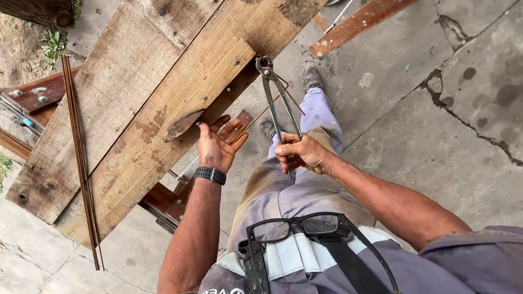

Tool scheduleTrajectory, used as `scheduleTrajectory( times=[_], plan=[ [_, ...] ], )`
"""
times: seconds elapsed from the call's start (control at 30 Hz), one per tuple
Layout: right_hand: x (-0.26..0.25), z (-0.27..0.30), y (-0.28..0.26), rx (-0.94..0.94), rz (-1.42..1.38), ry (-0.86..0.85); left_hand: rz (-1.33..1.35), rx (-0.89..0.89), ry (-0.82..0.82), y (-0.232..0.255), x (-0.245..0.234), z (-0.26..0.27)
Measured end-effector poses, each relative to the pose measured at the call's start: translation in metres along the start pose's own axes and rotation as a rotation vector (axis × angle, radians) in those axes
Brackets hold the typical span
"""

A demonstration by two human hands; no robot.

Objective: The person bends thin metal rods into rectangular shapes using a pair of metal bending pliers. They repeatedly pick up rods from a pile on a wooden workbench, position them against a wooden guide, and use the pliers to bend the metal into a specific form.

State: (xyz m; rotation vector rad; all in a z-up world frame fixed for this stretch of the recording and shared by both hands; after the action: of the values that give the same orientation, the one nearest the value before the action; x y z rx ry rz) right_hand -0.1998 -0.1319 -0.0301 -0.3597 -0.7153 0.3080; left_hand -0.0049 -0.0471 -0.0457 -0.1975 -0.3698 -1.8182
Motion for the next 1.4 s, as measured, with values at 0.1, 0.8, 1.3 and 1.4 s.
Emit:
scheduleTrajectory(
  times=[0.1,0.8,1.3,1.4],
  plan=[
    [0.002,-0.003,0.004,-0.03,0.015,0.027,-0.009,0.002,-0.001,0.001,0.003,0.004],
    [-0.064,0.015,-0.144,-0.464,0.714,0.022,0.033,0.051,0.021,0.003,0.0,0.01],
    [0.032,0.005,-0.203,-0.303,0.385,0.087,0.124,0.197,-0.075,0.025,-0.001,0.063],
    [0.059,0.023,-0.216,-0.297,0.433,0.007,0.144,0.227,-0.125,0.028,-0.002,0.084]
  ],
)
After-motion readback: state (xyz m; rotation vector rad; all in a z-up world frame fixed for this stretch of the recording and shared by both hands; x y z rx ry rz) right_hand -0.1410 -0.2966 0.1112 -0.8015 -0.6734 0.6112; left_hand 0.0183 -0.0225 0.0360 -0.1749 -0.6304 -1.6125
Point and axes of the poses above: each hand's wrist, its own z-axis away from the middle knuckle, its own x-axis out of the palm, y = z × x, the point moved 8 cm from there along -z, towards the middle knuckle, and after that the axes turned 12 degrees about -x, right-handed, at the moved point
